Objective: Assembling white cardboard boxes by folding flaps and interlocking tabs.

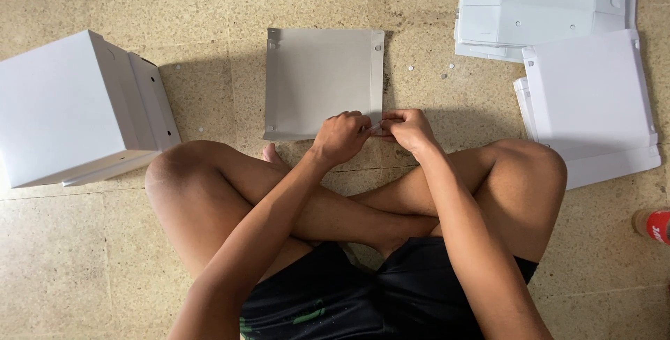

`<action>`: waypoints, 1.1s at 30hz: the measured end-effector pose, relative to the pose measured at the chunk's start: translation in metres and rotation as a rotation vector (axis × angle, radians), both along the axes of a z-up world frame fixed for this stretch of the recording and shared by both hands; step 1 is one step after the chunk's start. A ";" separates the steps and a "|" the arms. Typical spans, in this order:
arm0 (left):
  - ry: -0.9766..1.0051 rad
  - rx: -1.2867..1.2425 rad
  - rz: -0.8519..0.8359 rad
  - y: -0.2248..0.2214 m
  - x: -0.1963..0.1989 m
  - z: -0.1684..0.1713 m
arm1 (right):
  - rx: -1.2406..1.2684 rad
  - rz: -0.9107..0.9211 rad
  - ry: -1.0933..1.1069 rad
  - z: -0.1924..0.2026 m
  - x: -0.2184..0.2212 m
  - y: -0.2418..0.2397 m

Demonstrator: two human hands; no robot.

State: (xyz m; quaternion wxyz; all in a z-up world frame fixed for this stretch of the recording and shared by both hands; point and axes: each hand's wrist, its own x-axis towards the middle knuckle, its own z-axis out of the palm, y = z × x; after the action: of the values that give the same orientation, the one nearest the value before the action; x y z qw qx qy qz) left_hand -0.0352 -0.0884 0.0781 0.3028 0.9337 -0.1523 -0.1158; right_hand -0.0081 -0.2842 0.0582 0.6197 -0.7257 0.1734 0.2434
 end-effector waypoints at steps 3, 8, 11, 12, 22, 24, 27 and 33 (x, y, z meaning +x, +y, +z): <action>0.078 -0.011 0.098 -0.002 0.002 -0.018 | -0.057 0.070 -0.035 -0.008 0.002 0.000; 0.201 -0.047 0.256 -0.005 0.002 -0.032 | -0.131 0.200 -0.095 -0.008 0.002 0.006; 0.121 -0.059 0.220 -0.006 0.000 -0.008 | -0.182 0.189 -0.102 -0.005 0.001 0.007; 0.088 -0.059 0.214 -0.007 -0.001 -0.001 | -0.146 0.150 -0.098 -0.003 0.000 0.010; 0.194 -0.431 0.138 0.005 0.005 -0.017 | -0.061 0.109 -0.019 0.000 0.000 0.007; 0.183 -0.436 0.130 0.005 0.005 -0.014 | -0.073 0.142 -0.022 0.004 -0.001 0.009; 0.157 -0.464 0.155 0.003 0.007 -0.023 | -0.113 0.183 -0.036 0.000 -0.002 0.009; 0.180 -0.600 0.307 0.003 0.007 -0.031 | -0.184 0.221 -0.134 0.002 -0.004 0.009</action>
State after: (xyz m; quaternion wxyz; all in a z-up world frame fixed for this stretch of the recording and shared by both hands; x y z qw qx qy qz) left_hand -0.0285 -0.0849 0.0468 0.5900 0.8010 -0.0101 -0.1008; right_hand -0.0121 -0.2749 0.0597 0.5304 -0.8086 0.0723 0.2441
